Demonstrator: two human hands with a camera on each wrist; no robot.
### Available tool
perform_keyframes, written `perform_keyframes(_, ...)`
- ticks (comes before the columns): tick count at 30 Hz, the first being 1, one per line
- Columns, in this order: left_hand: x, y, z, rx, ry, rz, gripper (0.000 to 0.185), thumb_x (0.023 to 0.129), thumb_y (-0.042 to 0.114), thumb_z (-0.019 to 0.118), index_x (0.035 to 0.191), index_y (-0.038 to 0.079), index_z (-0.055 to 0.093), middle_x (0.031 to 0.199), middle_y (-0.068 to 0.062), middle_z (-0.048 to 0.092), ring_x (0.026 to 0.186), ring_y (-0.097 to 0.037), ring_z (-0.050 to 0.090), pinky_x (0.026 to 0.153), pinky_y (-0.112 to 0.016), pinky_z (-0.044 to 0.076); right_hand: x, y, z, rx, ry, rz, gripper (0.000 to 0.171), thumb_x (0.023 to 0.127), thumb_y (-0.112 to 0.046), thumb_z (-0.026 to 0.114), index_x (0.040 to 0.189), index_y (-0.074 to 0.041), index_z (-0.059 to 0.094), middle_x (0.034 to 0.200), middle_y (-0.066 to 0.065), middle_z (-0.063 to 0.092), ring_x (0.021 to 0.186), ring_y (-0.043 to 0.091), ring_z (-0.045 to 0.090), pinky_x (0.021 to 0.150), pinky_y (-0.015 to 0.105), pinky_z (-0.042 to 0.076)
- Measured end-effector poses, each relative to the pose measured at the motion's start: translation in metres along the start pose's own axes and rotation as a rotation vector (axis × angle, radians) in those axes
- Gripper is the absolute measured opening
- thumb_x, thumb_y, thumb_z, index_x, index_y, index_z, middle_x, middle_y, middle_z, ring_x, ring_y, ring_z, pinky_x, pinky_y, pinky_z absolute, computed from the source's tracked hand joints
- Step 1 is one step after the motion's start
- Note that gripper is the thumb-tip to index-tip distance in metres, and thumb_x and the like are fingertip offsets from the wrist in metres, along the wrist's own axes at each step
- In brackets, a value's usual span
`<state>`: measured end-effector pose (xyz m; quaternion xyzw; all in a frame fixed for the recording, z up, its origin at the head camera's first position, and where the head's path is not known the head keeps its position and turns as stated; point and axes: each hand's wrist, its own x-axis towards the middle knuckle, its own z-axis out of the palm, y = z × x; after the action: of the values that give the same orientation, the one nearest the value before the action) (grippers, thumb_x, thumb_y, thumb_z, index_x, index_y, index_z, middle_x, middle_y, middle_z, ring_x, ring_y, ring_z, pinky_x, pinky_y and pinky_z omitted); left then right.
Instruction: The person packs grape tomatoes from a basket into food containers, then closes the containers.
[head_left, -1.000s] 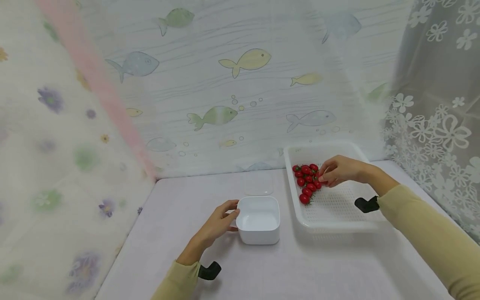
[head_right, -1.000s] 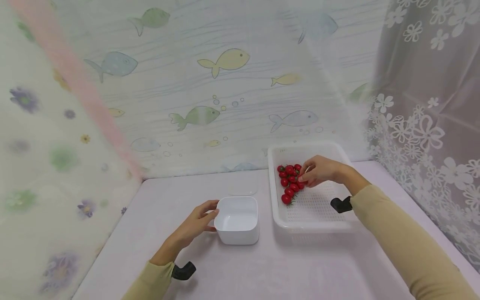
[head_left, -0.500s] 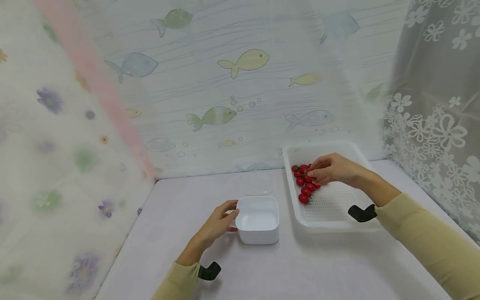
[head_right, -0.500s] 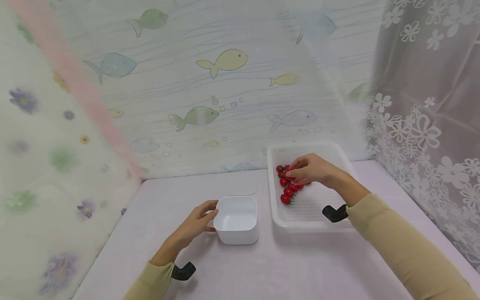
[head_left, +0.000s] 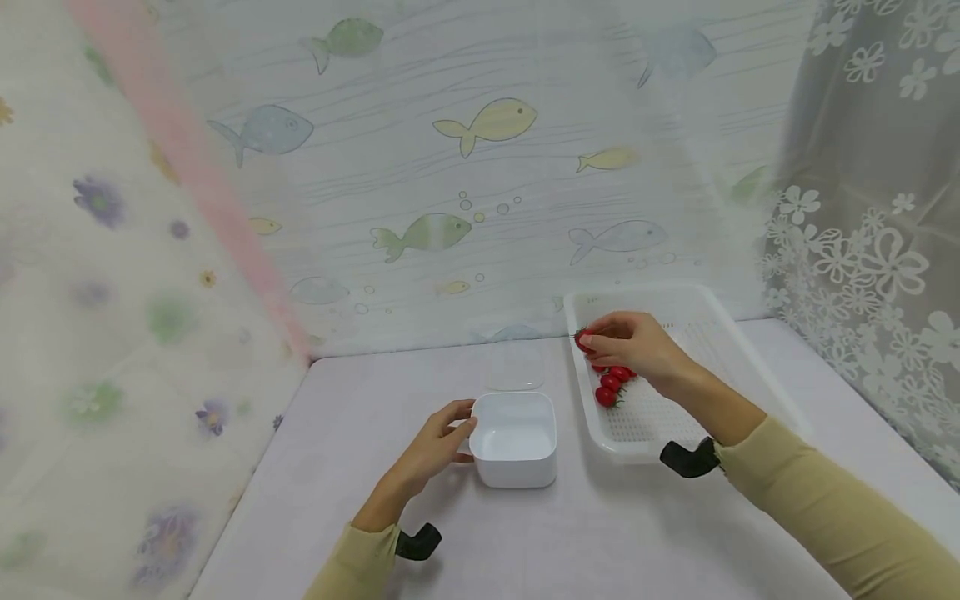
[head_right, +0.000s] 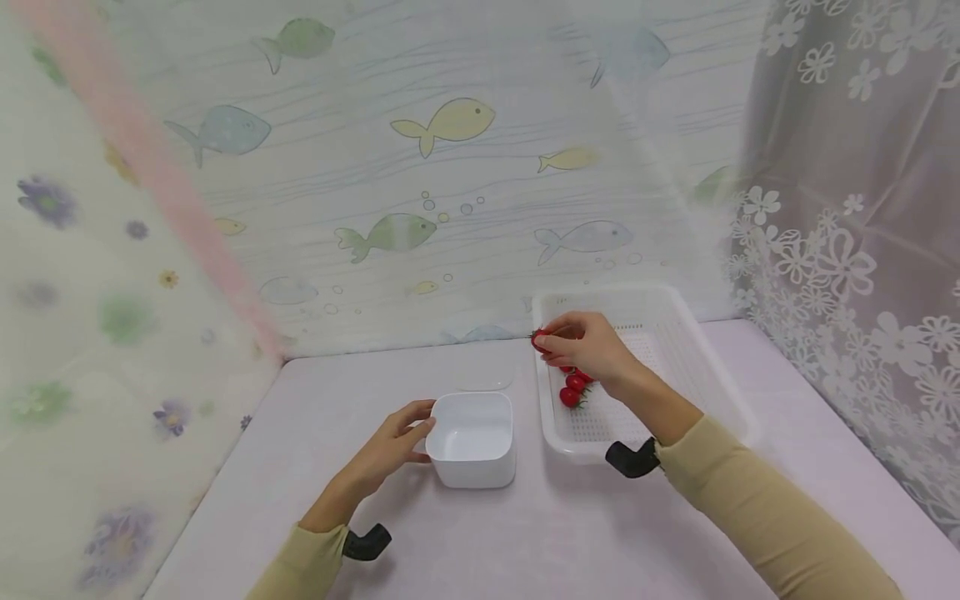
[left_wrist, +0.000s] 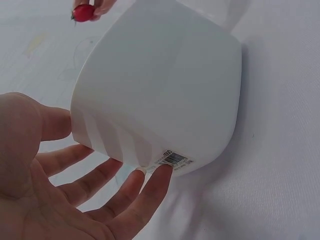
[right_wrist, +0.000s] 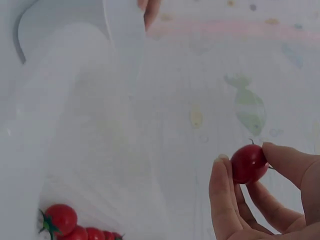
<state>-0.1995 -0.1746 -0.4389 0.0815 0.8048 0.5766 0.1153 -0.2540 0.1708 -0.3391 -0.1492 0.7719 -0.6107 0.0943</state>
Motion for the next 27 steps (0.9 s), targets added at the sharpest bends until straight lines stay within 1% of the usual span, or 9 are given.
perform_keyframes(2, 0.000, 0.000, 0.000, -0.003, -0.002, 0.000, 0.048, 0.108, 0.030, 0.054, 0.150, 0.009, 0.046, 0.149, -0.018, 0.047, 0.121, -0.032, 0.059, 0.083, -0.042, 0.062, 0.000, 0.002, 0.011, -0.014, 0.040, -0.023, 0.039, 0.100, -0.019, 0.069, 0.125, 0.009, 0.058, 0.119, 0.025, 0.066, 0.097, 0.027, 0.072, 0.085, 0.029, 0.060)
perform_keyframes(5, 0.000, -0.001, 0.000, -0.001, -0.002, 0.000, 0.049, 0.108, 0.030, 0.054, 0.151, 0.008, 0.046, 0.149, -0.018, 0.047, 0.121, -0.032, 0.059, 0.083, -0.041, 0.062, 0.001, 0.007, 0.026, -0.047, 0.090, -0.053, 0.035, 0.100, -0.019, 0.070, 0.123, 0.006, 0.060, 0.115, 0.022, 0.068, 0.093, 0.022, 0.072, 0.087, 0.031, 0.060)
perform_keyframes(6, 0.000, -0.001, 0.000, -0.001, -0.002, 0.001, 0.049, 0.108, 0.030, 0.054, 0.151, 0.008, 0.046, 0.149, -0.018, 0.047, 0.121, -0.032, 0.059, 0.083, -0.041, 0.062, 0.001, 0.008, 0.031, -0.060, 0.100, -0.062, 0.035, 0.100, -0.020, 0.070, 0.122, 0.005, 0.061, 0.115, 0.020, 0.068, 0.092, 0.020, 0.072, 0.088, 0.032, 0.060)
perform_keyframes(9, 0.001, -0.002, 0.000, -0.001, 0.001, 0.002, 0.049, 0.108, 0.030, 0.054, 0.151, 0.008, 0.045, 0.149, -0.018, 0.047, 0.121, -0.032, 0.060, 0.083, -0.041, 0.062, 0.001, 0.012, 0.044, -0.082, 0.114, -0.083, 0.031, 0.099, -0.020, 0.070, 0.119, 0.002, 0.064, 0.114, 0.017, 0.070, 0.091, 0.020, 0.073, 0.093, 0.037, 0.058)
perform_keyframes(14, 0.002, -0.002, -0.001, -0.008, 0.001, 0.001, 0.047, 0.108, 0.029, 0.055, 0.150, 0.009, 0.047, 0.149, -0.018, 0.048, 0.120, -0.032, 0.060, 0.083, -0.041, 0.062, 0.001, 0.018, 0.062, -0.096, 0.093, -0.105, 0.027, 0.099, -0.021, 0.071, 0.116, -0.001, 0.067, 0.114, 0.013, 0.070, 0.093, 0.022, 0.074, 0.094, 0.045, 0.056)
perform_keyframes(19, 0.001, -0.002, -0.001, -0.007, 0.008, 0.005, 0.047, 0.108, 0.029, 0.055, 0.150, 0.009, 0.047, 0.149, -0.018, 0.047, 0.121, -0.032, 0.059, 0.083, -0.040, 0.062, 0.000, 0.019, 0.080, -0.078, 0.047, -0.084, 0.027, 0.098, -0.022, 0.072, 0.117, -0.004, 0.067, 0.114, 0.011, 0.070, 0.100, 0.032, 0.073, 0.096, 0.049, 0.054)
perform_keyframes(21, 0.001, -0.002, 0.000, -0.005, 0.011, 0.005, 0.047, 0.108, 0.029, 0.055, 0.150, 0.009, 0.047, 0.149, -0.018, 0.047, 0.122, -0.032, 0.059, 0.083, -0.040, 0.062, 0.000, 0.019, 0.087, -0.084, 0.032, -0.083, 0.026, 0.098, -0.022, 0.072, 0.117, -0.005, 0.067, 0.114, 0.010, 0.070, 0.100, 0.033, 0.072, 0.095, 0.049, 0.054)
perform_keyframes(27, 0.001, -0.003, 0.000, -0.005, 0.006, 0.002, 0.047, 0.108, 0.029, 0.055, 0.149, 0.009, 0.047, 0.149, -0.019, 0.047, 0.121, -0.033, 0.060, 0.083, -0.041, 0.062, -0.001, 0.023, 0.105, -0.145, 0.020, -0.115, 0.023, 0.096, -0.021, 0.074, 0.115, -0.008, 0.070, 0.109, 0.007, 0.069, 0.093, 0.023, 0.072, 0.087, 0.040, 0.060)
